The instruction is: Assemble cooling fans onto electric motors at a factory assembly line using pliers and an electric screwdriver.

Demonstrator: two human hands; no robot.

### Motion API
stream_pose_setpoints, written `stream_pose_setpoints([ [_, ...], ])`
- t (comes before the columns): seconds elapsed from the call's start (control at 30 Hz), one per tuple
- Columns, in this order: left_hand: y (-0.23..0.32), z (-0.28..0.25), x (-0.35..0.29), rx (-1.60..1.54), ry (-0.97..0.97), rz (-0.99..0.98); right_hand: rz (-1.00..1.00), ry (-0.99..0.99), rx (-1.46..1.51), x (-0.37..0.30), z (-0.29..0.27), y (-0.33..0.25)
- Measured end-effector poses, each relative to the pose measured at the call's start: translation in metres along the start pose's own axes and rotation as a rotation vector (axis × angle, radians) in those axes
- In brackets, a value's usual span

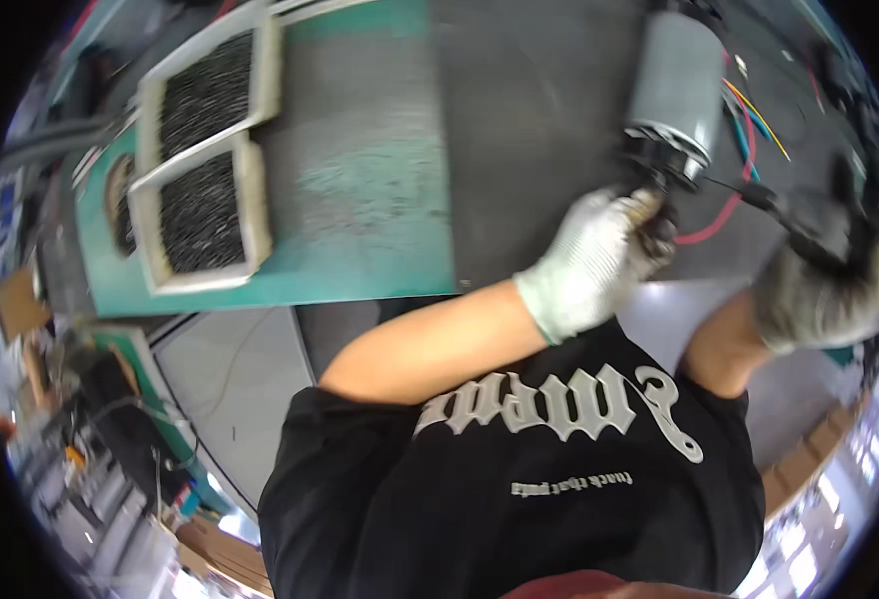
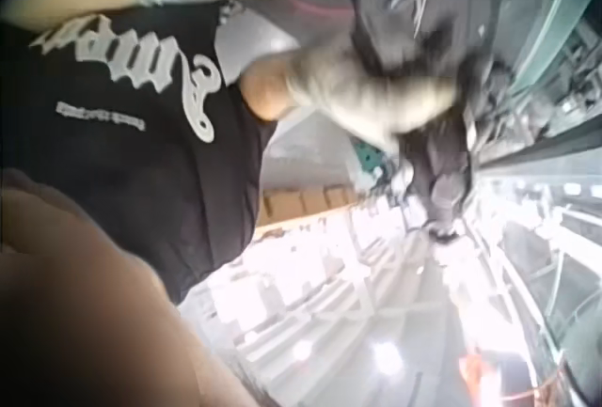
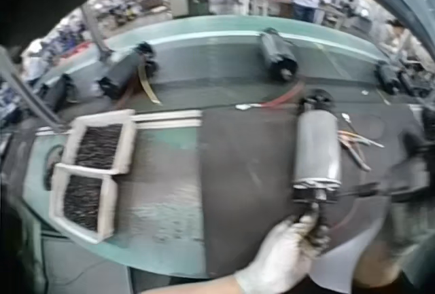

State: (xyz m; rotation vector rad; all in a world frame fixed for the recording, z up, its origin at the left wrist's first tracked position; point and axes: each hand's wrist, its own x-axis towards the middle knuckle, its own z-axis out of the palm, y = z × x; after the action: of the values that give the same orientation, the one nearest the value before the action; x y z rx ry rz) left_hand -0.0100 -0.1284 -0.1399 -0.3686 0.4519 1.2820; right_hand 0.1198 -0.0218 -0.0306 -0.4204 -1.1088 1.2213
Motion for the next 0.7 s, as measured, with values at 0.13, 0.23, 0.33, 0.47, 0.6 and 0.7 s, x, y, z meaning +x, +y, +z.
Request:
stream_pose_setpoints([
  [0.13, -0.006, 0.000, 0.001, -0.454, -0.090, -0.244, -0.212, -0.018, -0.541, 0.002, -0.037, 0.009],
  [0.23, -0.011, -0.003, 0.007, -0.425, -0.163, -0.208, -0.103, 0.003, -0.602, -0.003, -0.038, 0.027],
  [0.33, 0.002, 0.006, -0.011, -0.095, -0.098, -0.245, 0.002, 0.035, -0.579, -0.004, -0.064, 0.033],
  [0.47, 0.119, 0.009, -0.130, 1.688, -0.140, 0.692, -0.095, 0.016, -0.588, 0.003, -0.063, 0.028],
  [0.6, 0.228, -0.041, -0.185, 2.077, 1.390, 1.207, -0.073, -0.015, -0.685, 0.014, -0.090, 0.025],
  [0.7, 0.240, -0.064, -0.191, 2.074, 1.439, 1.130, -0.093, 0.018, -0.691, 0.012, -0.087, 0.030],
])
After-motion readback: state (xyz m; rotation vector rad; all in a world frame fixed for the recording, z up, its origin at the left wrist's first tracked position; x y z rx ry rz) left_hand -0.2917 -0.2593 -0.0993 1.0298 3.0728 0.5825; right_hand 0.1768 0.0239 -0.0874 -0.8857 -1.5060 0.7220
